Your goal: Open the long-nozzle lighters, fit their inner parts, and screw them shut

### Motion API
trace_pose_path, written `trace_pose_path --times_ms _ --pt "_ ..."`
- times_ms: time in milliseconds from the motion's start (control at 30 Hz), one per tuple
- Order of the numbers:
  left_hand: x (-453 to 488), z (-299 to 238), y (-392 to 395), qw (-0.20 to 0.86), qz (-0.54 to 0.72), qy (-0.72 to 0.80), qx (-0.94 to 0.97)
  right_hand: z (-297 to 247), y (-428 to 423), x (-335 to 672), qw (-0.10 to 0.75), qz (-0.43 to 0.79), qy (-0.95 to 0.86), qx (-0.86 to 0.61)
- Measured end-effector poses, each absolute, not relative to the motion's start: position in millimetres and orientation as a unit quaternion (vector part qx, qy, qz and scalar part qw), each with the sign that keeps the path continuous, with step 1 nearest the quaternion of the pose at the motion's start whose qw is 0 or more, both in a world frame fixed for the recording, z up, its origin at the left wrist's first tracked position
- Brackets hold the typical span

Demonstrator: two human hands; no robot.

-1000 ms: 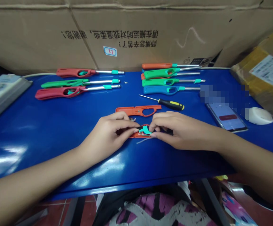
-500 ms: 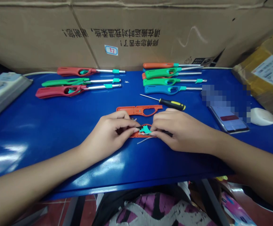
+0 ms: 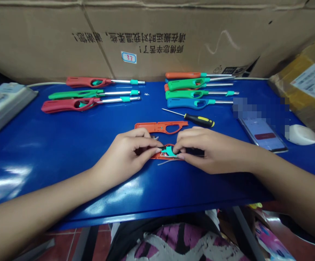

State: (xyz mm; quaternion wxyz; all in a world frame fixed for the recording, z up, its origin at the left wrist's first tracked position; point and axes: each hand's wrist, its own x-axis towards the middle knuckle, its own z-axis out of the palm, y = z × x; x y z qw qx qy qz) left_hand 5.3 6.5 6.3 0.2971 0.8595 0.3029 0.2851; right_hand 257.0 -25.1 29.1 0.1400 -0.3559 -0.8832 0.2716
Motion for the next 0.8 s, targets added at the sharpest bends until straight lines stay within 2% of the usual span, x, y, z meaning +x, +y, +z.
trace_pose_path --times_ms 233,500,800 --pt "3.2 9.3 7.5 0.275 0.286 0.287 0.872 30.8 -25.9 258.6 0.114 0.258 -0.89 -0.359" --pt "0.0 15.2 7.5 0.264 0.27 0.278 0.883 27.8 -24.7 258.8 0.126 0.241 -0.896 -0.351" --pt "1.6 12.6 8.2 0.268 0.279 0.294 0.874 30.8 -27.8 258.9 0.093 0.07 -0.954 -0.278"
